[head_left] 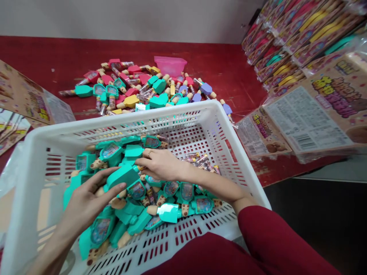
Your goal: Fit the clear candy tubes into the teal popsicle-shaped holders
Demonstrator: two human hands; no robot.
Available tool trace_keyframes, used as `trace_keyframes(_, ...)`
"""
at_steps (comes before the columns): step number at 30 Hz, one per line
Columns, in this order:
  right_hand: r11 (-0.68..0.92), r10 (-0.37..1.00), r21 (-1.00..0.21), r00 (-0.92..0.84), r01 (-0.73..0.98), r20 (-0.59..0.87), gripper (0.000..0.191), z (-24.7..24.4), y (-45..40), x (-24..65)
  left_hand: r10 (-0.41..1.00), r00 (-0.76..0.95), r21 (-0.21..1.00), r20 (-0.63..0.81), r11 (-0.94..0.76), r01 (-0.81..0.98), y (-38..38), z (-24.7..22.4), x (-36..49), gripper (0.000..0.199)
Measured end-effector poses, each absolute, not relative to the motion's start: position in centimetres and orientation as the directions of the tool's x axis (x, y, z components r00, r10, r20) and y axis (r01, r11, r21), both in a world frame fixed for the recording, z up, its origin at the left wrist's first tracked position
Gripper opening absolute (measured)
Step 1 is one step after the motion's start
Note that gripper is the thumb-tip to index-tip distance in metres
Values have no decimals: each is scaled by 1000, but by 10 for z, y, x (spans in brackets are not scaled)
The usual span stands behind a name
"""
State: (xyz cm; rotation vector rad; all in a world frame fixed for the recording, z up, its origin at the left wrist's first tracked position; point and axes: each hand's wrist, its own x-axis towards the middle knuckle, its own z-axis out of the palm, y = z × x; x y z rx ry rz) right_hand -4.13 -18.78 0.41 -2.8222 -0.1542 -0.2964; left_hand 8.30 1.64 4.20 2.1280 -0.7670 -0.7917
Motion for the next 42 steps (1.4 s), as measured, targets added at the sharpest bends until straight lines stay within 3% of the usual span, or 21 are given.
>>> trace_keyframes(5,-907,83,-395,981,148,178,27,15,-192,-46,-732,658,718,-179,-554,-421,17,45,79,56)
trace_keyframes(9,-759,98,-616,972,210,212,25,23,-200,-52,-759,608,780,-233,-520,-349,18,46,77,56)
trace_keyframes(12,-669,104,-708,971,228,215,26,25,-204,-57,-753,591,824,-289,-509,-246,18,45,76,55)
trace_keyframes(20,-667,138,-688,954,288,265,27,26,-202,-62,-709,451,833,-543,-524,179,20,43,75,58)
trace_keyframes(24,-658,143,-673,934,337,328,26,19,-198,-61,-705,387,802,-594,-478,359,20,39,77,60)
trace_keyframes(28,-654,133,-674,929,343,344,29,18,-195,-62,-706,381,800,-597,-487,351,21,43,76,62)
trace_keyframes(31,-592,110,-763,963,261,244,29,24,-196,-63,-739,424,846,-523,-512,152,22,49,73,62)
trace_keyframes(34,-472,121,-879,993,72,17,25,27,-199,-62,-813,458,882,-360,-457,-116,23,52,69,58)
trace_keyframes(36,-374,169,-926,978,-52,-123,24,26,-204,-60,-831,450,883,-328,-439,-166,22,50,69,58)
trace_keyframes(39,-175,161,-973,971,-150,-179,30,26,-215,-57,-777,433,870,-456,-492,34,18,46,72,62)
trace_keyframes(42,141,84,-988,995,-65,-53,43,31,-227,-57,-754,382,835,-535,-404,374,14,43,77,51)
